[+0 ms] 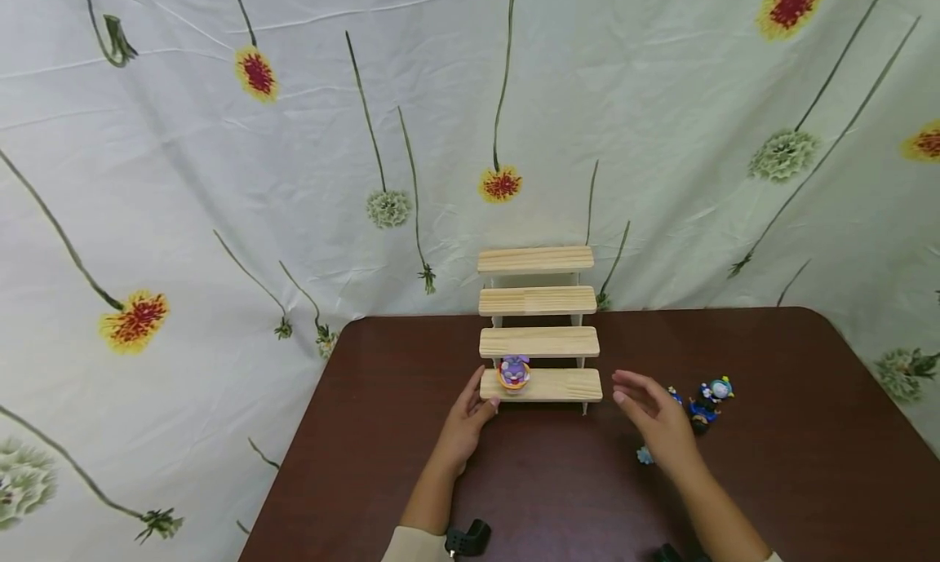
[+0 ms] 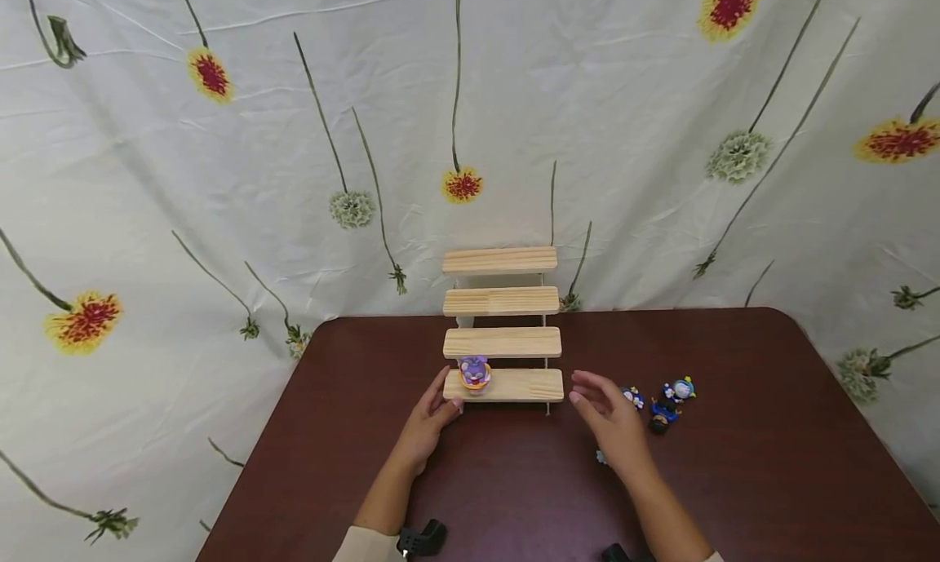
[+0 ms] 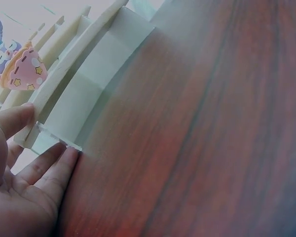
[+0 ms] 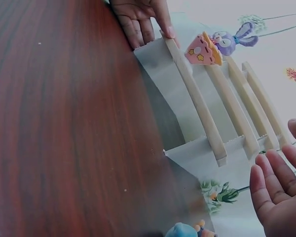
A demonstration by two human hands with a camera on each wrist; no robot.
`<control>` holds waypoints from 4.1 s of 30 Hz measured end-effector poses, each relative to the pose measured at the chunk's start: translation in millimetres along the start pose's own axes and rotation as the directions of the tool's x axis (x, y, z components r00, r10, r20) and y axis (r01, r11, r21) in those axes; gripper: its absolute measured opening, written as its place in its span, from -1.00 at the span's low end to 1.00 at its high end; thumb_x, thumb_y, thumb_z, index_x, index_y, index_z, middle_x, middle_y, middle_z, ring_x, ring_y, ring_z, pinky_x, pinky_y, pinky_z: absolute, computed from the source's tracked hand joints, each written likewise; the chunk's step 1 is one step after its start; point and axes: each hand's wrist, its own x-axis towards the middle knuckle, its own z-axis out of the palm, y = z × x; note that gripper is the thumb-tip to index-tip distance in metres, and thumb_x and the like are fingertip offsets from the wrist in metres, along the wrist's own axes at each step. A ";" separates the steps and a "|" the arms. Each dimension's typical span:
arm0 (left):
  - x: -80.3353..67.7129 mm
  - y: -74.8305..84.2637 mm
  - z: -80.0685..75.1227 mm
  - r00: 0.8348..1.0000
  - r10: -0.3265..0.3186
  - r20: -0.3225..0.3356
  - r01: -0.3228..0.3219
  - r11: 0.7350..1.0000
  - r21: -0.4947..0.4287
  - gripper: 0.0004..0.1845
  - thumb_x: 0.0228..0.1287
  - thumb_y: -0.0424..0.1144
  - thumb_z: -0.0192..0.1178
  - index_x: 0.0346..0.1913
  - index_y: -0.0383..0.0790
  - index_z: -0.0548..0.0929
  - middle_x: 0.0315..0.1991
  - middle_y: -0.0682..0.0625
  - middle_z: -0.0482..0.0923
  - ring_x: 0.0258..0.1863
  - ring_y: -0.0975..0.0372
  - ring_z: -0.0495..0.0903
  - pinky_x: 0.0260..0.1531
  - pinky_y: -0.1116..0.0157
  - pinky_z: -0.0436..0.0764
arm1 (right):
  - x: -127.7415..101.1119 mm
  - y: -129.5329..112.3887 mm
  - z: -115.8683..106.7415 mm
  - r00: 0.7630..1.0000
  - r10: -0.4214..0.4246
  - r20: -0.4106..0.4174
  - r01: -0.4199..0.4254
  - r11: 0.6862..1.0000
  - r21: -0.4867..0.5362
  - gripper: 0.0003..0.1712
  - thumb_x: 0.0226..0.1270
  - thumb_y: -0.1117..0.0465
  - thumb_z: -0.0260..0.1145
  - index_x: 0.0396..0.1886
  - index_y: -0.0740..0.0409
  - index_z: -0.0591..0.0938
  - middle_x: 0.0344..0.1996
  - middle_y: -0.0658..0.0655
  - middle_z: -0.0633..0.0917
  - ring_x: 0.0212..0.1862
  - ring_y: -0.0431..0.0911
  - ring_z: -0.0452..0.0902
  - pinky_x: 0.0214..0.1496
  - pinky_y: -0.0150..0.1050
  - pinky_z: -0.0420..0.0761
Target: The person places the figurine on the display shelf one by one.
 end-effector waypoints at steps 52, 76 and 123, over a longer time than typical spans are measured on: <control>0.1 -0.7 0.2 1.000 0.026 0.013 -0.026 1.000 0.010 -0.24 0.52 -0.12 0.15 0.64 0.08 0.04 0.43 -0.23 0.41 0.28 0.05 0.51 0.29 0.20 0.54 | -48.5 33.4 -25.2 0.990 0.137 -0.033 -0.140 0.977 -0.160 -0.53 0.36 0.14 0.43 0.22 0.15 0.63 0.22 0.20 0.67 0.04 -0.53 0.53 -0.06 -0.52 0.63; -0.2 -0.8 -1.2 0.999 0.036 0.012 -0.036 0.999 0.011 -0.25 0.51 -0.10 0.16 0.63 0.13 0.07 0.45 -0.24 0.38 0.35 0.01 0.48 0.33 0.13 0.52 | -46.0 44.1 -32.6 0.979 0.198 0.048 -0.180 0.952 -0.246 -0.53 0.30 0.17 0.47 0.18 0.19 0.65 0.11 0.20 0.72 -0.06 -0.50 0.54 0.01 -0.49 0.61; -1.0 -1.5 -2.2 0.999 0.030 0.011 -0.030 0.999 0.011 -0.24 0.51 -0.13 0.16 0.63 0.06 0.05 0.43 -0.25 0.41 0.30 0.06 0.52 0.30 0.21 0.55 | -39.2 39.0 -33.9 0.995 0.096 0.021 -0.087 0.961 -0.263 -0.69 0.30 0.18 0.47 0.00 0.16 0.70 0.03 0.19 0.70 -0.15 -0.50 0.56 -0.13 -0.45 0.67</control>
